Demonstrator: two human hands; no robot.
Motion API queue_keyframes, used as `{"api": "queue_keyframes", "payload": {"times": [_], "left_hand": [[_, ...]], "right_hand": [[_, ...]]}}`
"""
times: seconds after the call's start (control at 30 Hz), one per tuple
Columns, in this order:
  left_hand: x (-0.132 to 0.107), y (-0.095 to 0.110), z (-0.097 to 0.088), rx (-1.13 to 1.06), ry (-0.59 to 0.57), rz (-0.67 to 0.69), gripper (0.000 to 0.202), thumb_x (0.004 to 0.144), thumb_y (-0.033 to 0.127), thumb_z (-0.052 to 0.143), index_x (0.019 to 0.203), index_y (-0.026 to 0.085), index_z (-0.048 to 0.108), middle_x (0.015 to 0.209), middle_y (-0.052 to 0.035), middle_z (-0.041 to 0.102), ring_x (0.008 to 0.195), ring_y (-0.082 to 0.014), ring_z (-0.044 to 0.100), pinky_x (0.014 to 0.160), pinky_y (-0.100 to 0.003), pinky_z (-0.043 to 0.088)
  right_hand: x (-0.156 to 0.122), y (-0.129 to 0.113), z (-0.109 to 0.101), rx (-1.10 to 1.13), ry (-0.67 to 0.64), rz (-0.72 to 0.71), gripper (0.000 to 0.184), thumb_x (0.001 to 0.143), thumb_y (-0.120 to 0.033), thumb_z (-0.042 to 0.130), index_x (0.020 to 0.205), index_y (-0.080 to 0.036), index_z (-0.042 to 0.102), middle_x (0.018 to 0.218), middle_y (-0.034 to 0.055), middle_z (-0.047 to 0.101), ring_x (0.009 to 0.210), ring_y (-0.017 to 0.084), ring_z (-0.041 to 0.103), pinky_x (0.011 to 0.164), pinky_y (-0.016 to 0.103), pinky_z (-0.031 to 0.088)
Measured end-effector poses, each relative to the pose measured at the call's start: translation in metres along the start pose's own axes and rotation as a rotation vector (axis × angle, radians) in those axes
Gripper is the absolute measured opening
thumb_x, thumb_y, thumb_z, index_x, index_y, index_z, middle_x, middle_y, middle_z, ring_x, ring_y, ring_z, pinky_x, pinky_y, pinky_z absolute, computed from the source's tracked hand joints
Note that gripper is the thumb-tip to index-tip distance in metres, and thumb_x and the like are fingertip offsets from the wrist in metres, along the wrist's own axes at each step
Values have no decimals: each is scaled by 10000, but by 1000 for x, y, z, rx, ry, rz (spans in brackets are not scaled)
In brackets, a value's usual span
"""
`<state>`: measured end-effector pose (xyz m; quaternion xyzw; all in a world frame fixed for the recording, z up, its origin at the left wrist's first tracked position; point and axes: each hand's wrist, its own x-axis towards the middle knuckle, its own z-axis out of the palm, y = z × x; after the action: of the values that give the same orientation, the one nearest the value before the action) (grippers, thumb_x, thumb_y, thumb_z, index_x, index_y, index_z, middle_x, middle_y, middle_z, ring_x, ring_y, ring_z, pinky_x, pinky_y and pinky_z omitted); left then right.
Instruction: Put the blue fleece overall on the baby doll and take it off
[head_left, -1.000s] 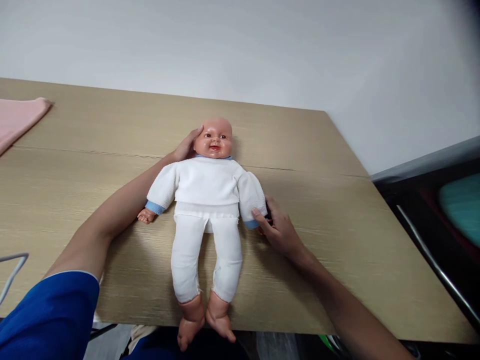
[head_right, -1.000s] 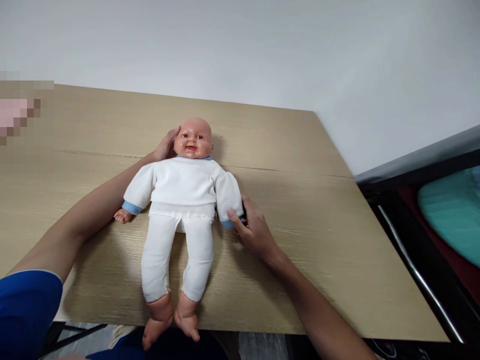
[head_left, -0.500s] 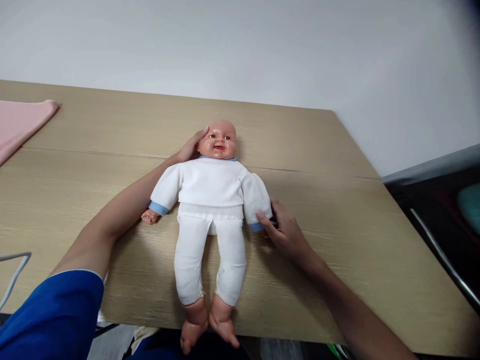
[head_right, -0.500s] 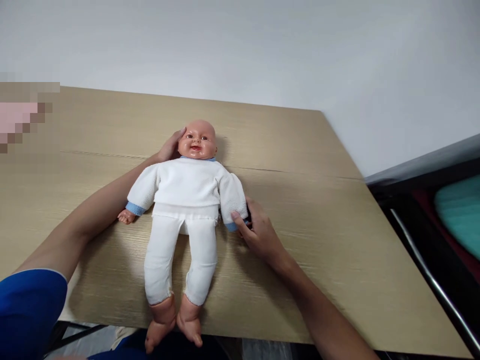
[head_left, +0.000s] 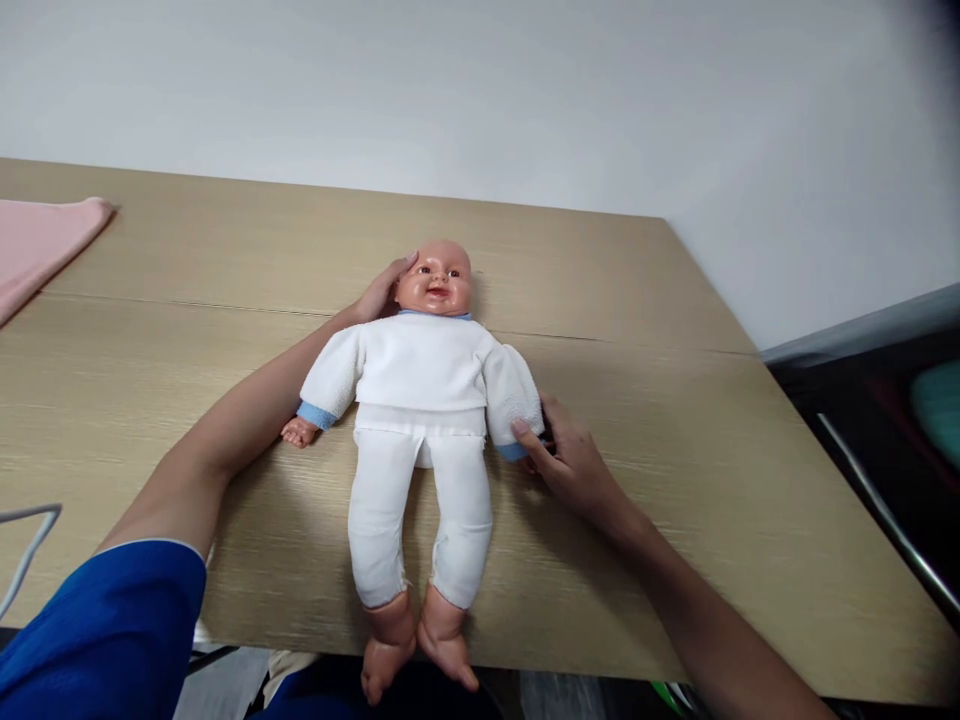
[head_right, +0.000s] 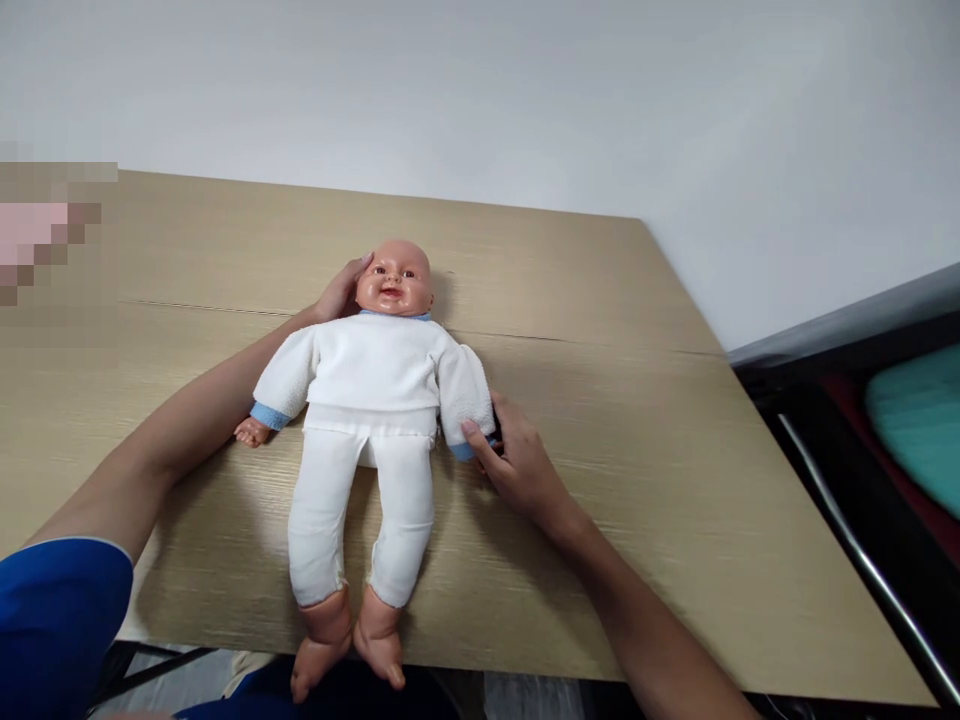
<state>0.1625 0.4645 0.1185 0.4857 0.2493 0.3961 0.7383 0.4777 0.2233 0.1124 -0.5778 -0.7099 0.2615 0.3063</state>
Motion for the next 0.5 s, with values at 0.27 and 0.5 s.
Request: {"api": "queue_keyframes", "payload": {"times": [0.27,0.5], "left_hand": [[0,3,3,38,-15,-2,796,1010,885,693,1394,207,855,1396,-177,899,1524,-464,760,1433,-616,502],[-2,4,7,54,-29,0,789,1002,900,661,1391,244,860,1398,-145,903,1551,-478,736,1423,-637,513]], "right_hand": [[0,-1,0,8,4,1,652,1141,-782,577,1447,-224,720,1168,159,841,983,335,785,846,444,659],[0,1,0,-1,8,-6,671,1143,-789,570,1454,-214,720,1216,166,840,1020,338,781,937,475,657]]}}
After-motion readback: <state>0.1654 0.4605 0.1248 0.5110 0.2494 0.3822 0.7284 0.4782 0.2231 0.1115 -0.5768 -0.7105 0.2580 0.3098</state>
